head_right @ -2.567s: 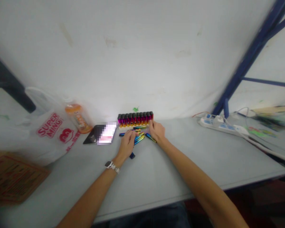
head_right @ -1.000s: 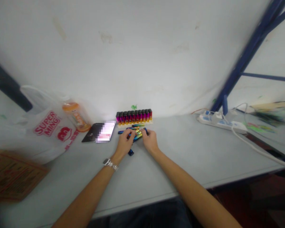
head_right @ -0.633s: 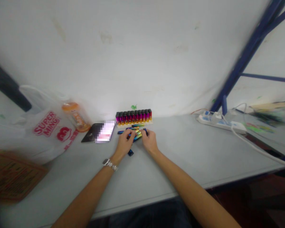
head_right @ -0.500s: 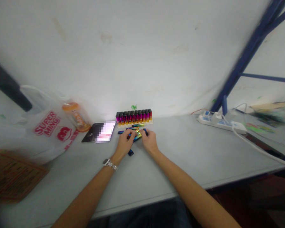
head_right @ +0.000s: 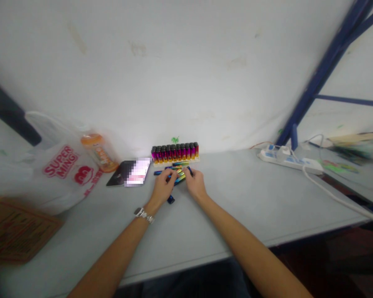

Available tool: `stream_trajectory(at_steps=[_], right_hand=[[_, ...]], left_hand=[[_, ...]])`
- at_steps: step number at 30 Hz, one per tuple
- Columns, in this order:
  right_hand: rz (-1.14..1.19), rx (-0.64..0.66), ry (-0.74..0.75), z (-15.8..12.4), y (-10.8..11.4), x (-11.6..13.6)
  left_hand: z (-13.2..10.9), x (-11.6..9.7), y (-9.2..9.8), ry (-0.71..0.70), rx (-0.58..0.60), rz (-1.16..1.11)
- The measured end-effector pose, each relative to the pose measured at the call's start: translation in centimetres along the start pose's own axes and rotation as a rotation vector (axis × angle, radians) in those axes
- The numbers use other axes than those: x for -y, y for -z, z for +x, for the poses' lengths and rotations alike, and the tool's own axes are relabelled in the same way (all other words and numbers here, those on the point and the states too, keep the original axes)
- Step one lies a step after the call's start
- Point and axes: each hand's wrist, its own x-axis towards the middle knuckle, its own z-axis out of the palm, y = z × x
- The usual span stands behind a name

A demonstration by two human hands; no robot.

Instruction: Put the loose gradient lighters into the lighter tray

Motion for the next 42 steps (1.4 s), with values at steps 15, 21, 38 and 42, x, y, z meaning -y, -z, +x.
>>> stream_trajectory(at_steps=[15,21,38,42], right_hand=[[-0.031,0.029,0.059,0.1,0.0,-0.4],[0.057,0.159,0.055,0.2,0.2,0.2],[-0.479,0.195,0.393,10.9,7.2,-0.3],[-0.512,0.198,0.408,11.9,7.2,-0.3]], left_hand=[[0.0,0.0,0.0,-0.009,0.005,0.005],[-0.1,0.0,0.0,-0.009,0.005,0.021],[0.1,-0.3,0.1,0.023,0.044,-0.013],[0.1,-0.3,0.1,0.02,0.039,-0.014]])
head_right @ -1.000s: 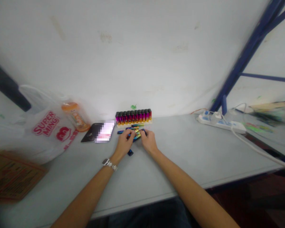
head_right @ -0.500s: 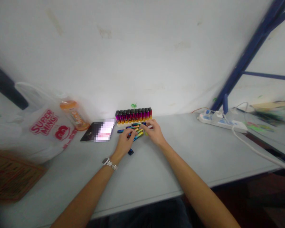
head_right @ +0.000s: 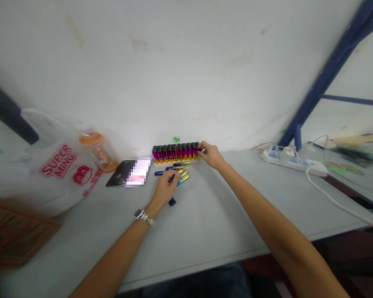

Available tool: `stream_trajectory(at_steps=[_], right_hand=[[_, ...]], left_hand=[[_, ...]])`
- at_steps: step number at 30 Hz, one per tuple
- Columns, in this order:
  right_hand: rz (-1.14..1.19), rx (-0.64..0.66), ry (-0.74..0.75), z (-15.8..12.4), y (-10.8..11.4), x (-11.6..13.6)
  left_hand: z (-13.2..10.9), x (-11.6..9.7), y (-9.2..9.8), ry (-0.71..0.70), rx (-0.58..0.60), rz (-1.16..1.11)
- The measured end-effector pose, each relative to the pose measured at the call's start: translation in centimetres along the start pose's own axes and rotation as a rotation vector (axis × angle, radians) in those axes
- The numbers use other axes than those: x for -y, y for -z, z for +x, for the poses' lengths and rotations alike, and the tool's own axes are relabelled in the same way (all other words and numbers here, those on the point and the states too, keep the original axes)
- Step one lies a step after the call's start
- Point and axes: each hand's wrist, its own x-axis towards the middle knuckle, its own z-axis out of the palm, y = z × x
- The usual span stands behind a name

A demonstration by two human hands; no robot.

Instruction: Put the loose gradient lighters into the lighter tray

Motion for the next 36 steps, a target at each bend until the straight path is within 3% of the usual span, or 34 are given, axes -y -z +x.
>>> stream_trajectory(at_steps=[20,30,36], right_hand=[[0.069,0.035,-0.032,1.1,-0.3,-2.0],[-0.311,-0.07,0.015,-1.0,-1.1,-1.2],[-0.405,-0.068,0.03,-2.9,-2.0,1.3]], left_hand=[[-0.1,0.0,0.1,-0.006,-0.003,0.011],[0.0,0.7,0.4,0.063,-0.125,0.049],[0.1,0.8,0.8,0.127,-0.183,0.05]])
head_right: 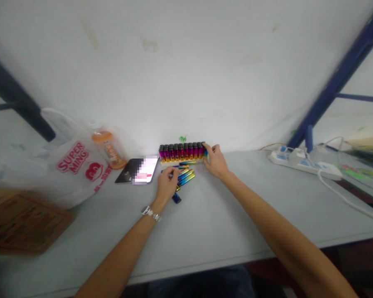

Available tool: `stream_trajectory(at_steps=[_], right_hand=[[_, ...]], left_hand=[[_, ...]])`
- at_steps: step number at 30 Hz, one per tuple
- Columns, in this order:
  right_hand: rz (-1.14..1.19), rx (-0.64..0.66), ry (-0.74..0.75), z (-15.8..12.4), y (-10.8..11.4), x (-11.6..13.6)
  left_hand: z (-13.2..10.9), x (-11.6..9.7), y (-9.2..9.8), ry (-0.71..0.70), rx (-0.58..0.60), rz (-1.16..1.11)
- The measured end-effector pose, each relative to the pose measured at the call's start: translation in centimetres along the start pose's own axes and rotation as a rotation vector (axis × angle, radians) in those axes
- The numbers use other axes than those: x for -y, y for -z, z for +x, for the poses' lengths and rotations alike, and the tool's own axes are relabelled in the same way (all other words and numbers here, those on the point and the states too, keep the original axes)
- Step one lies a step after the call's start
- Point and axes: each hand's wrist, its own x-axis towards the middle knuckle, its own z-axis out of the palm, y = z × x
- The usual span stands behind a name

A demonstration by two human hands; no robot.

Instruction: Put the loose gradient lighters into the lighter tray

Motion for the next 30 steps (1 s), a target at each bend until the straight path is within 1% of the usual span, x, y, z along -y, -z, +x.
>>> stream_trajectory(at_steps=[2,5,7,10,12,14,17,22,27,30], right_hand=[[-0.031,0.054,0.065,0.0,0.1,1.5],[-0.108,0.266,0.201,0.9,0.1,3.9],[-0.173,0.387,0.258,1.8,0.0,5.3],[-0.258,0.526,0.321,3.2,-0.5,6.6],[-0.296,0.581,0.357,4.0,-0.7,7.1],[-0.329,0.585,0.372,4.4,-0.9,7.3],[-0.363,0.574,0.347,4.6,-1.0,7.3],[-0.349,0.55,0.293,4.4,-1.1,6.6],[-0.378,0.577,0.272,4.6,-1.3,6.2],[-0.348,0.526,0.289,4.2,-1.1,5.8]], left_hand=[[0.0,0.0,0.0,0.0,-0.003,0.007],[0.1,0.1,0.0,0.002,-0.012,0.02],[0.1,0.1,0.1,0.004,-0.018,0.022],[0.1,0.2,0.1,0.002,-0.011,0.017],[0.1,0.2,0.1,0.001,-0.002,0.012],[0.1,0.3,0.0,0.003,0.003,0.001],[0.1,0.2,0.0,0.008,0.01,-0.016],[0.0,0.1,0.0,0.007,0.015,-0.011],[0.0,0.2,0.0,-0.001,0.021,-0.01],[0.0,0.2,0.1,-0.003,0.023,-0.015]])
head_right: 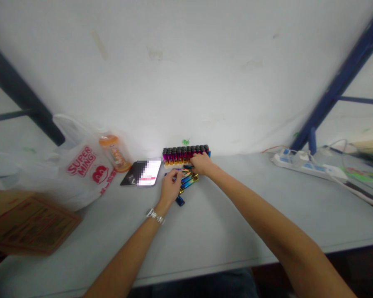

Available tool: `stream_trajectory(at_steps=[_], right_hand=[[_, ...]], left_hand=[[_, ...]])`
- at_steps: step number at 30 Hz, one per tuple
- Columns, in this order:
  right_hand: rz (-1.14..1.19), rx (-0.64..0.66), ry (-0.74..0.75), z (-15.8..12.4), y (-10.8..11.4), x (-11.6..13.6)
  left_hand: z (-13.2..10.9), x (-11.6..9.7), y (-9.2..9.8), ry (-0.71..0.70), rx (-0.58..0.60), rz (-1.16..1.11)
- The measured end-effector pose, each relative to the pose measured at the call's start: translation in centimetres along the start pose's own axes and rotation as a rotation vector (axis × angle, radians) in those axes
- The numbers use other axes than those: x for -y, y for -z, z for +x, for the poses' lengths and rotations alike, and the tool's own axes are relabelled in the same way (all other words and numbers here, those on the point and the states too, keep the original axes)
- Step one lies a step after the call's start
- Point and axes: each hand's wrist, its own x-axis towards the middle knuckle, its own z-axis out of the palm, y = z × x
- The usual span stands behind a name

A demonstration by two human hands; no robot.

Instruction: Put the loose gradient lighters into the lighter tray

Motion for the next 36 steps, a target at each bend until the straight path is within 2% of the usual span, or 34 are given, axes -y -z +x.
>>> stream_trajectory(at_steps=[2,4,9,11,13,16,20,25,30,33,36], right_hand=[[0.102,-0.065,-0.012,-0.9,-0.3,-0.3],[0.324,-0.146,-0.06,-2.1,-0.8,-0.4],[1.182,-0.43,-0.267,-4.9,-2.7,0.8],[1.476,-0.499,-0.364,-5.5,-3.2,1.9],[1.723,-0.482,-0.405,-5.9,-3.5,2.8],[1.932,-0.398,-0.45,-6.0,-3.5,3.7],[2.014,-0.348,-0.468,-6.1,-3.2,4.0],[1.956,-0.502,-0.419,-6.6,-3.0,4.3],[1.928,-0.449,-0.662,-7.1,-3.2,4.3],[1.866,-0.497,-0.759,-7.0,-3.2,4.3],[1.795,-0.56,-0.786,-6.8,-3.3,4.4]], left_hand=[[0.0,0.0,0.0,-0.004,-0.001,-0.007],[0.1,-0.1,0.0,-0.008,-0.005,-0.007],[0.0,-0.1,-0.2,-0.026,-0.001,-0.003],[0.0,-0.2,-0.3,-0.026,0.005,-0.002],[0.0,-0.3,-0.3,-0.019,0.009,0.002],[-0.1,-0.6,-0.3,-0.014,0.003,0.009],[-0.1,-0.8,-0.2,-0.021,-0.001,0.015],[-0.1,-0.7,-0.3,-0.018,-0.001,0.014],[-0.1,-0.6,-0.4,-0.029,0.019,0.005],[-0.1,-0.5,-0.5,-0.033,0.034,0.003],[-0.2,-0.6,-0.5,-0.042,0.046,0.01]])
